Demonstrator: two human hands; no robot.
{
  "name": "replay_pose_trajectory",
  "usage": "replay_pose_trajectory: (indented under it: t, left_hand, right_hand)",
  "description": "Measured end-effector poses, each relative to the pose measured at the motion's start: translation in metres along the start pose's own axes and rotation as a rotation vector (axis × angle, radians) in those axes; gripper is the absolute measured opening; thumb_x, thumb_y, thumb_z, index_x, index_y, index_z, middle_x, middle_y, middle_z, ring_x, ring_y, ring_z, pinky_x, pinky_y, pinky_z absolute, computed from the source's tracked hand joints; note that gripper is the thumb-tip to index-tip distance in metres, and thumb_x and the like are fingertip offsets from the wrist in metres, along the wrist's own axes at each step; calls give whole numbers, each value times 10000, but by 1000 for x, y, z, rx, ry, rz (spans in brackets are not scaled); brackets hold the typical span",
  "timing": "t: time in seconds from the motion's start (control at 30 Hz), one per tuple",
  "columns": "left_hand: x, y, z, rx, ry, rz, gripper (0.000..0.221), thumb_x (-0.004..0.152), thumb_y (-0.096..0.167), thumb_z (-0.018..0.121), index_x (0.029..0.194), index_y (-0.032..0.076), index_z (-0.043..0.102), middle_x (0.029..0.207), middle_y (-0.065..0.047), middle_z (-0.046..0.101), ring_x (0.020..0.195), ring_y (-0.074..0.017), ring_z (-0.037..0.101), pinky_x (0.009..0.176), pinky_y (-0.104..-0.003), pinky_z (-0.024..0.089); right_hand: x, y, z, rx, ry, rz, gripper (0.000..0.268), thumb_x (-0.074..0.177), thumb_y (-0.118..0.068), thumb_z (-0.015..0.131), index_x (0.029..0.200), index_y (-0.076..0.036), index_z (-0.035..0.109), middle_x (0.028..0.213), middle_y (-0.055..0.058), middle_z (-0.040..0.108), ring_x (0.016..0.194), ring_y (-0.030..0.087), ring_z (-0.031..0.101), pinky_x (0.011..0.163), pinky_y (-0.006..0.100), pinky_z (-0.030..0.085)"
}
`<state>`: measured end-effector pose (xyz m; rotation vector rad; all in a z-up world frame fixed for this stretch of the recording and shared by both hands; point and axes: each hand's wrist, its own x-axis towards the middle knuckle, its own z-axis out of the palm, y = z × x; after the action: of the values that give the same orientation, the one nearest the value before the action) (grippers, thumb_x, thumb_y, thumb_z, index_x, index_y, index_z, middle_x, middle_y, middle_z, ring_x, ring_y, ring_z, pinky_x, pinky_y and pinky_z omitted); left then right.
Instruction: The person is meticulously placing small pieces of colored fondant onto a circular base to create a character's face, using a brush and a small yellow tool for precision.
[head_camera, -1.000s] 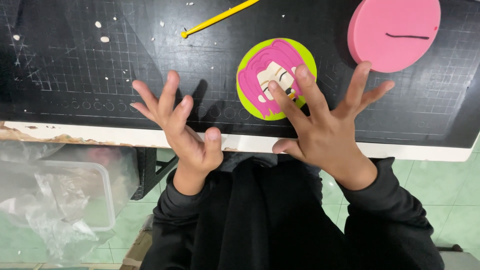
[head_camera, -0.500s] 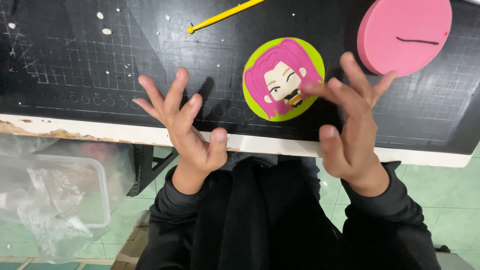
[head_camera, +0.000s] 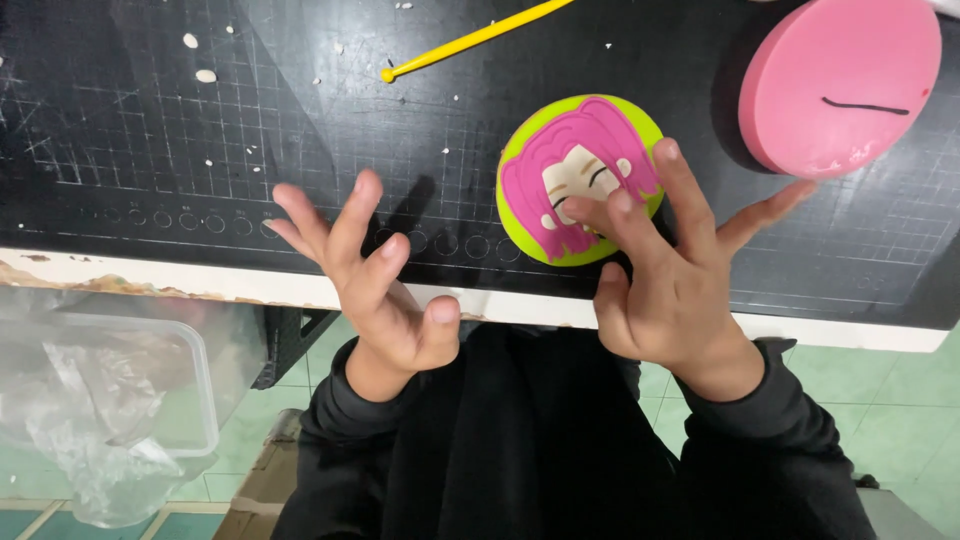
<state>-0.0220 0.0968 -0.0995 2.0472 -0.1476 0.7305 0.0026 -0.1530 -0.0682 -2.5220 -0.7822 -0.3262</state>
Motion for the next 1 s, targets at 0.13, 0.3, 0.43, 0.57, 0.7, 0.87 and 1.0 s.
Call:
replay_pose_trajectory:
  t: [0.13,0.3,0.43,0.57,0.7,0.87,1.0]
  left_hand:
    - [-1,-3,0,-10,5,5,469,1052,556,451,1473,349,454,1567,-148,462,1618,-354,17,1318,-632,-165]
    - [-1,-3,0,-29,16,7,499,1036,542,472,1507,378,445,1583,-119,454,1627,-313,17,1322,-637,-166]
    - [0,-6,1,-23,22,34,523,1027,545,474,1518,367,439,1570,-127,467,1624,-309,34,1326,-625,-145]
    - [1,-6,1,-36,34,39,506,1013,526,488,1487,350,463,1554,-138,480,1620,-314,47,1325,-632,-132]
    - [2,-6,1,-42,36,36,507,1018,534,497,1490,352,465,1563,-120,477,1623,-304,42,1328,-636,-134]
    - [2,4,-1,-12,9,18,461,1059,532,457,1466,316,462,1577,-137,459,1623,-337,22,1329,-627,-143]
    - [11,14,-1,-3,-27,20,403,1107,444,441,1469,267,449,1587,-127,453,1626,-359,38,1312,-639,-148]
  right_hand:
    - [0,1,-2,33,4,12,667,950,-144,465,1605,-174,346,1540,137,643,1572,317,367,1150,773,-201]
    - [-2,1,0,9,28,-28,650,1009,-149,436,1642,-149,288,1301,-2,861,1568,370,432,1177,767,-173]
    - [-5,5,1,30,-18,20,641,1008,-184,457,1632,-191,312,1587,326,516,1556,375,447,1144,782,-192]
    - [-3,3,1,20,-3,-7,605,993,-153,443,1594,-140,382,1428,170,722,1515,430,504,1116,802,-180]
    - [-3,4,-2,61,-12,30,645,947,-167,462,1587,-172,374,1542,155,632,1567,300,343,1131,779,-212]
    - [5,-1,-22,368,2,91,653,1034,-178,406,1648,-119,192,1477,119,690,1624,276,341,1282,618,-216]
    - [22,-1,-63,1155,125,288,787,914,13,416,1662,-56,182,1482,207,517,1551,404,453,1505,600,154]
